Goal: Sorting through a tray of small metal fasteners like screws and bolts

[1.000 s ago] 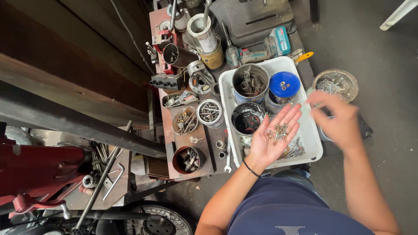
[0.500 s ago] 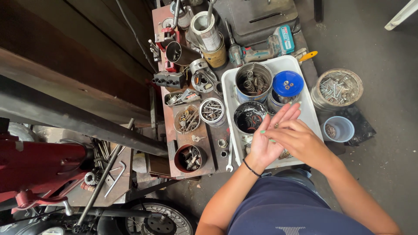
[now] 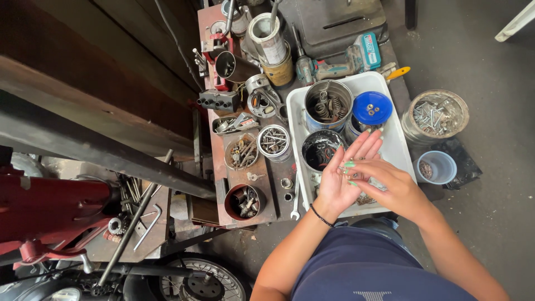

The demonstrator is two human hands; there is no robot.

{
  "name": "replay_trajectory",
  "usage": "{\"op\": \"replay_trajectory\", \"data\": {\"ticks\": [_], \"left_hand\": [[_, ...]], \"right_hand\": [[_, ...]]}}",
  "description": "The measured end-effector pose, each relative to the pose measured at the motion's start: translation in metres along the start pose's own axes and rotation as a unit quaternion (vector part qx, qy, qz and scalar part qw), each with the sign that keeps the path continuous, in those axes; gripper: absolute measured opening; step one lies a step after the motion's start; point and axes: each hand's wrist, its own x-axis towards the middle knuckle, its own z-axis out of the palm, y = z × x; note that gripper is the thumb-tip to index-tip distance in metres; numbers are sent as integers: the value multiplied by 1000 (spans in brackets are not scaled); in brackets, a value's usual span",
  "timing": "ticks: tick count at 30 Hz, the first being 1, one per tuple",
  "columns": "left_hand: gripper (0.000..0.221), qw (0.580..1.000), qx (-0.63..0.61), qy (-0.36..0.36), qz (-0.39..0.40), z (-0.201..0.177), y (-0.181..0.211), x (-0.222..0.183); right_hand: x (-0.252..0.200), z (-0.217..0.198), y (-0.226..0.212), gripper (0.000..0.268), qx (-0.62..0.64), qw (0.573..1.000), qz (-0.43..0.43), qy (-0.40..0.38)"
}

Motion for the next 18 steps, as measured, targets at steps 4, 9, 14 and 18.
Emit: {"op": "replay_trajectory", "data": {"ticks": [4, 9, 14, 18], "left_hand": [[56, 1000, -8, 3, 12, 1, 7, -3], [45, 994, -98, 33, 21, -21, 23, -11], [42, 988, -106, 103, 32, -100, 21, -6], [39, 986, -71, 137, 64, -71, 25, -21]], "right_hand": [[-4, -6, 12, 46, 36, 998, 47, 15], [34, 6, 27, 47, 167, 972, 148, 72], [121, 68, 16, 45, 205, 972, 79, -87], [169, 162, 44, 43, 150, 949, -99, -258]]}}
